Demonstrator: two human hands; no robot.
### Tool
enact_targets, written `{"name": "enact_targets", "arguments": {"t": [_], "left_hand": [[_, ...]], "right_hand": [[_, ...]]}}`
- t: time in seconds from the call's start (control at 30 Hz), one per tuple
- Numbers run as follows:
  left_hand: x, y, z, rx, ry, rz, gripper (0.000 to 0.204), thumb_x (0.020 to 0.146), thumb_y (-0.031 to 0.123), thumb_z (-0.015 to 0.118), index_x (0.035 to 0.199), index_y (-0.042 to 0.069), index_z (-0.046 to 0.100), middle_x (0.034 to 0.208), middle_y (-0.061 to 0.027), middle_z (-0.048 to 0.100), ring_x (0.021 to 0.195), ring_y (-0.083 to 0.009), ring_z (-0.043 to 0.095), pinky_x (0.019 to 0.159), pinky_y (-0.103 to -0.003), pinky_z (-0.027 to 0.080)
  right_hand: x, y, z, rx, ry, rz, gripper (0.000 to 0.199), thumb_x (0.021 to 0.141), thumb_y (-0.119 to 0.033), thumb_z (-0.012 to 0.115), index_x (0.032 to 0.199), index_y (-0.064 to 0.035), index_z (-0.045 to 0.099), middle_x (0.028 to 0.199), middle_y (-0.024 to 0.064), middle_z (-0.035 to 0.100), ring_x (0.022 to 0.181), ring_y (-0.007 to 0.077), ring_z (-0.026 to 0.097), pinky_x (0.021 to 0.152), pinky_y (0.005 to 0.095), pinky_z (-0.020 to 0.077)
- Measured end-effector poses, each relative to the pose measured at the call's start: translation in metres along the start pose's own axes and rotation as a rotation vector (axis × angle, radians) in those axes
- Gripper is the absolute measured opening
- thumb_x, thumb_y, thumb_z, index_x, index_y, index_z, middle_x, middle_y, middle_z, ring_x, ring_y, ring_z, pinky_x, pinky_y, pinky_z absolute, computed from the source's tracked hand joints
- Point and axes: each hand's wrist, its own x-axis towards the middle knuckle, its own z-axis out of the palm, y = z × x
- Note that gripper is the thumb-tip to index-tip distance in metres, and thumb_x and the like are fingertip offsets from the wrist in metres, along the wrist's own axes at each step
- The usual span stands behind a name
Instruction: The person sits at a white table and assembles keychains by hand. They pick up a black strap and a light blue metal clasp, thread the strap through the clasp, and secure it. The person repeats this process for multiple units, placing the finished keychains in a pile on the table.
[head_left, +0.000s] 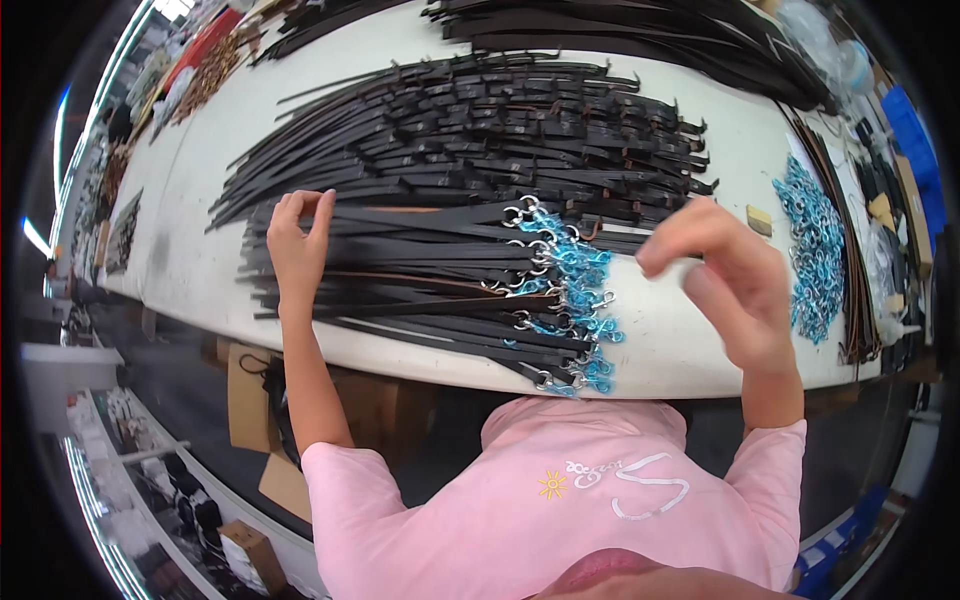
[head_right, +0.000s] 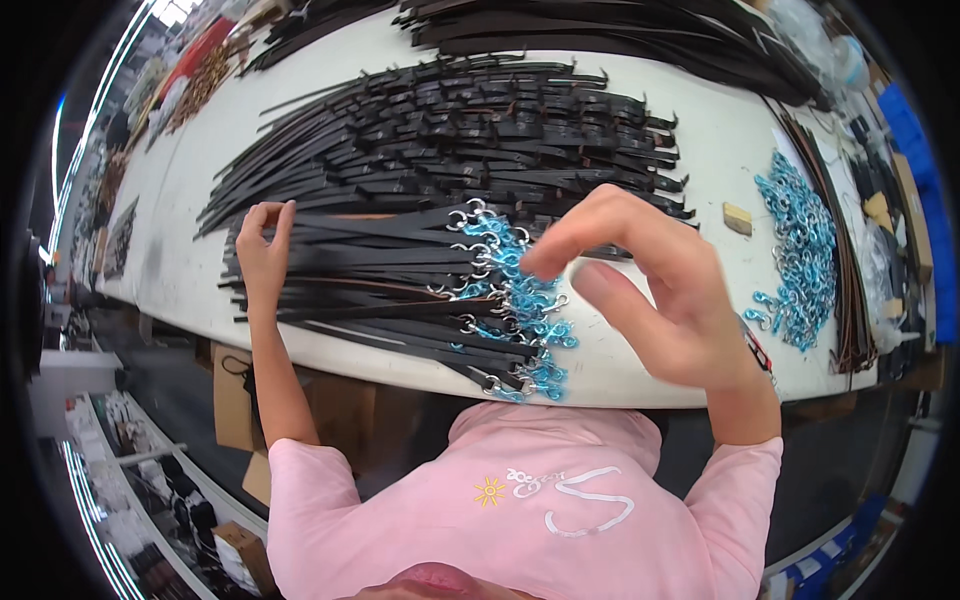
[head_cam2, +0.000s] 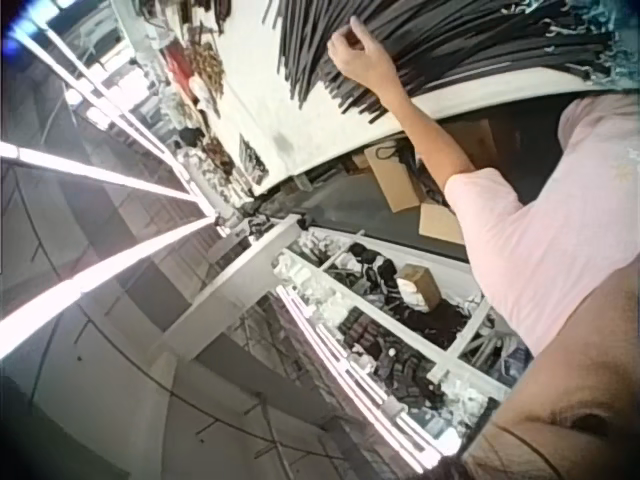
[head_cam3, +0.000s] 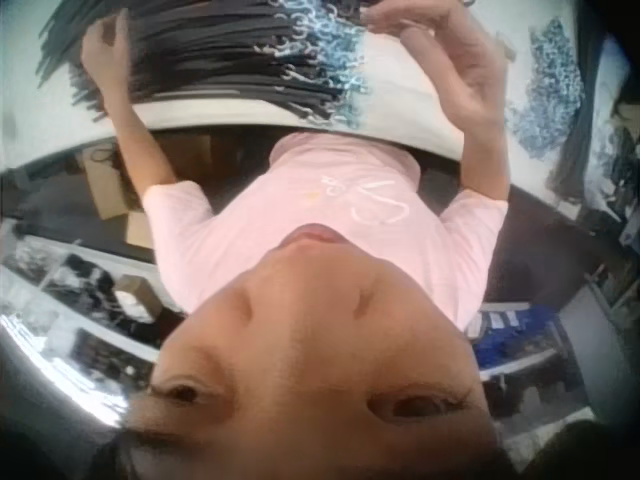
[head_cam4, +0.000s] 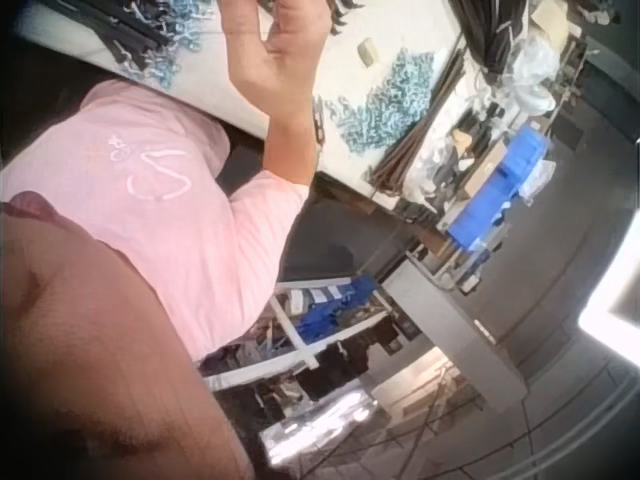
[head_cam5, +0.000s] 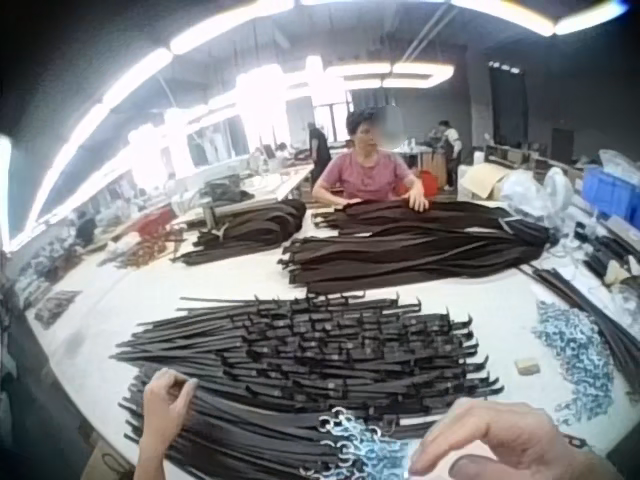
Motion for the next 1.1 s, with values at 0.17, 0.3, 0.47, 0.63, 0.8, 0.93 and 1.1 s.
{"name": "enact_targets", "arguments": {"t": [0.17,0.3,0.47,0.63,0.8,0.93,1.1], "left_hand": [[0.081,0.025,0.050,-0.080,-0.126,0.159,0.020,0.095,0.018,0.067,0.093,-0.002,0.067,0.081,-0.0088,0.065,0.073,-0.0145,0.060,0.070,-0.029,0.048],[0.129,0.044,0.118,-0.169,-0.293,0.203,0.021,0.096,0.020,0.067,0.098,-0.001,0.068,0.079,-0.0072,0.067,0.074,-0.0105,0.059,0.071,-0.027,0.048],[0.184,0.082,0.203,-0.058,-0.338,0.345,0.024,0.093,0.023,0.067,0.104,0.002,0.069,0.092,-0.0131,0.074,0.086,-0.0219,0.071,0.079,-0.033,0.053],[0.225,0.107,0.279,-0.048,-0.439,0.339,0.027,0.091,0.025,0.068,0.107,0.003,0.070,0.096,-0.0137,0.074,0.094,-0.0251,0.072,0.084,-0.035,0.053],[0.213,0.141,0.289,-0.074,-0.469,0.364,0.029,0.090,0.028,0.068,0.108,0.006,0.071,0.098,-0.0113,0.075,0.095,-0.0231,0.072,0.084,-0.034,0.053],[0.159,0.202,0.262,-0.239,-0.468,0.537,0.022,0.091,0.020,0.068,0.103,0.002,0.070,0.092,-0.0100,0.072,0.084,-0.0211,0.069,0.080,-0.032,0.051],[0.055,0.293,0.189,-0.424,-0.882,0.716,0.015,0.090,0.013,0.071,0.093,-0.001,0.067,0.080,-0.0064,0.064,0.071,-0.0126,0.057,0.065,-0.026,0.045]], "right_hand": [[-0.026,-0.042,-0.032,0.223,0.035,-0.355,0.019,0.087,0.004,0.056,0.103,0.0024,0.067,0.100,0.0132,0.069,0.093,0.0230,0.064,0.084,0.0332,0.0503],[-0.081,-0.067,-0.058,0.200,0.102,-0.384,0.018,0.087,0.004,0.056,0.101,0.0016,0.067,0.100,0.0131,0.069,0.092,0.0234,0.064,0.085,0.0341,0.0500],[-0.128,-0.078,-0.075,0.152,0.239,-0.359,0.016,0.087,0.003,0.056,0.099,0.0006,0.067,0.099,0.0130,0.069,0.091,0.0238,0.064,0.085,0.0352,0.0497],[-0.139,-0.065,-0.076,0.167,0.309,-0.300,0.015,0.087,0.002,0.057,0.098,-0.0004,0.067,0.098,0.0129,0.069,0.091,0.0242,0.064,0.086,0.0363,0.0494],[-0.131,-0.015,-0.076,0.276,0.352,-0.256,0.013,0.087,0.001,0.057,0.096,-0.0014,0.068,0.097,0.0129,0.069,0.090,0.0247,0.064,0.086,0.0374,0.0491],[-0.126,-0.004,-0.091,0.281,0.348,-0.227,0.012,0.087,0.000,0.058,0.094,-0.0021,0.068,0.097,0.0128,0.069,0.090,0.0250,0.064,0.086,0.0383,0.0489],[-0.128,-0.001,-0.103,0.134,0.455,-0.106,0.011,0.087,-0.001,0.058,0.092,-0.0031,0.068,0.096,0.0127,0.069,0.089,0.0255,0.065,0.087,0.0394,0.0486]]}}
